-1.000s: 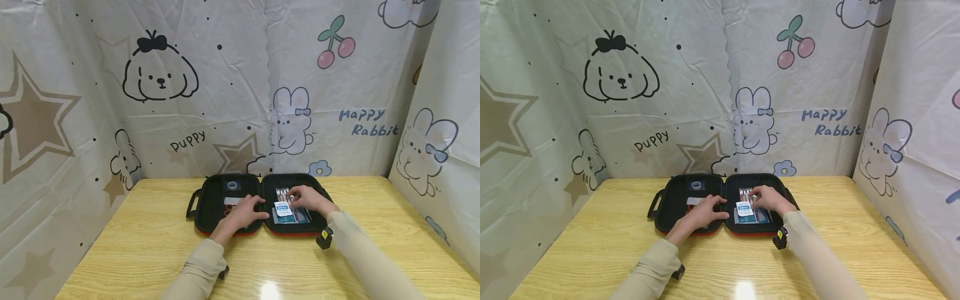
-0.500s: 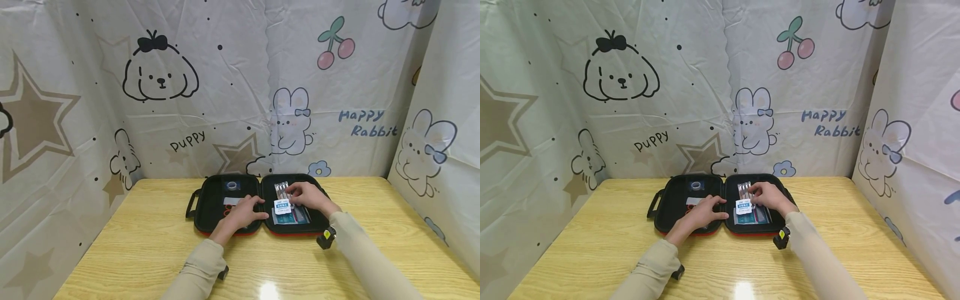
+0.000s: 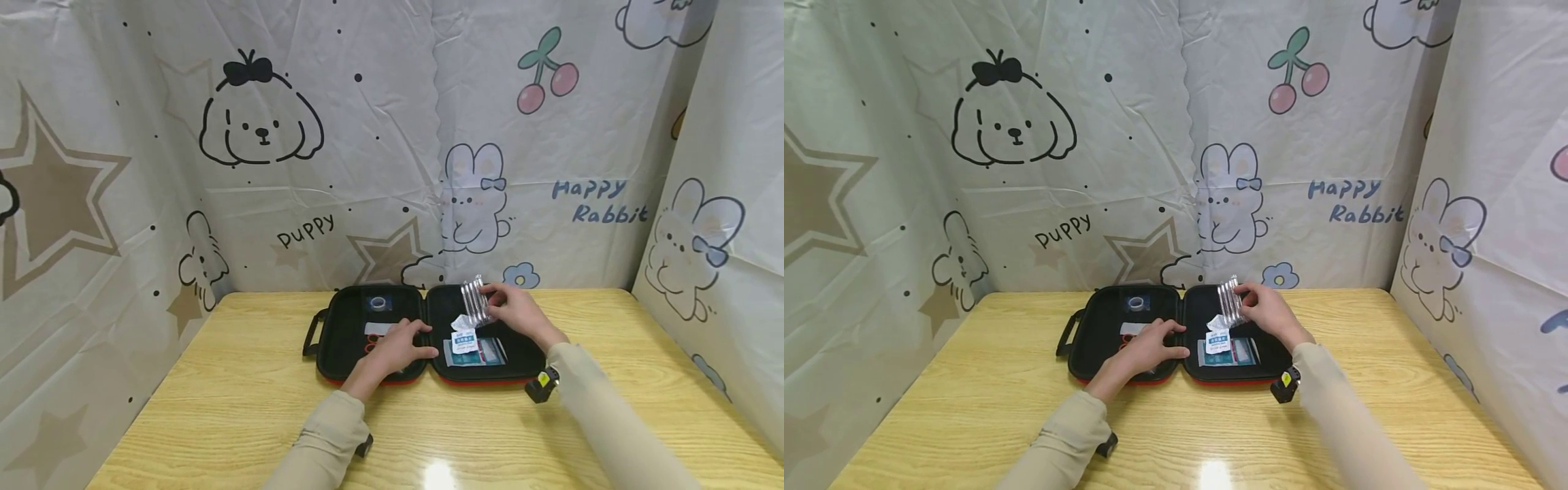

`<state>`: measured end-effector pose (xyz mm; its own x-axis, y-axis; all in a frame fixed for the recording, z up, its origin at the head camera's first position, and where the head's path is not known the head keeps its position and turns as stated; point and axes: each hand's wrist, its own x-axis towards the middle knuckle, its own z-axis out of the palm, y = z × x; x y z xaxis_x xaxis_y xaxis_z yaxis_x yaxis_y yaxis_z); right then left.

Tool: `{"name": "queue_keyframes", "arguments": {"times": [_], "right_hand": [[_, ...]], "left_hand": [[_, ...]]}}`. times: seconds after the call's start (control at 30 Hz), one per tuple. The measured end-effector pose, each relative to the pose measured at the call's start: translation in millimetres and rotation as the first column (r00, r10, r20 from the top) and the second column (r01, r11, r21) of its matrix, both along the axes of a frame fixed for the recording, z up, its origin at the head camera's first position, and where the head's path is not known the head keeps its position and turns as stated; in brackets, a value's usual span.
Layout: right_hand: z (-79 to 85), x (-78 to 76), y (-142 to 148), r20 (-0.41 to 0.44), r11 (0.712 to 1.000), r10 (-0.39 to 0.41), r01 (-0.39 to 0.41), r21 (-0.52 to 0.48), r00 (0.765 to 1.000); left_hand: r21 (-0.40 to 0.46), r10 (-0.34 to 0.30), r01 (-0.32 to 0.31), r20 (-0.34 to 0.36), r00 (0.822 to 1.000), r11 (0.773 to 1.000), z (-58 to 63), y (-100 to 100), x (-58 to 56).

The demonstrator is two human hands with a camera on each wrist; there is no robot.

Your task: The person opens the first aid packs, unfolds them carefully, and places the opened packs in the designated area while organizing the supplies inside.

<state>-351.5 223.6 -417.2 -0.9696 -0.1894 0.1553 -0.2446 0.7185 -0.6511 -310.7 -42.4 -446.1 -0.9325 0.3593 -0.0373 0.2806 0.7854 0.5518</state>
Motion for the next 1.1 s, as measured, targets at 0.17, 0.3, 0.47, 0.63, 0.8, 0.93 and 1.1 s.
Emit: {"name": "queue_keyframes", "arguments": {"times": [0.17, 0.3, 0.47, 0.63, 0.8, 0.93, 1.1], "right_hand": [[6.6, 2.6, 11, -0.008, 1.000, -0.017, 0.017, -0.005, 1.000], [10.9, 5.3, 20, 0.006, 0.999, -0.031, 0.031, 0.012, 1.000], [13.0, 8.0, 30, 0.019, 0.999, -0.021, 0.021, 0.026, 1.000], [13.7, 10.7, 37, 0.003, 0.999, 0.042, -0.042, 0.012, 0.999], [11.0, 11.4, 43, 0.027, 0.994, 0.093, -0.094, 0.059, 0.995], [1.0, 11.6, 46, 0.012, 0.978, 0.114, -0.115, 0.174, 0.993], [-6.5, 12.5, 40, -0.008, 0.952, 0.110, -0.103, 0.288, 0.994]], "left_hand": [[-0.006, 0.011, -0.011, -0.006, 1.000, 1.000, -1.1, 0, -1.1], [0.002, 0.015, -0.015, -0.006, 1.000, 1.000, -2.0, -2, -2.0], [0.016, 0.017, -0.017, -0.004, 1.000, 1.000, -1.4, -3, -1.4], [0.012, 0.012, -0.012, -0.007, 1.000, 1.000, -1.7, -4, -0.8], [0.017, 0.012, -0.012, -0.004, 1.000, 1.000, -1.4, -4, -1.1], [0.015, 0.009, -0.009, -0.008, 1.000, 1.000, -2.0, -3, -1.8], [0.011, 0.002, -0.001, -0.011, 1.000, 1.000, -3.0, 0, -1.7]]}}
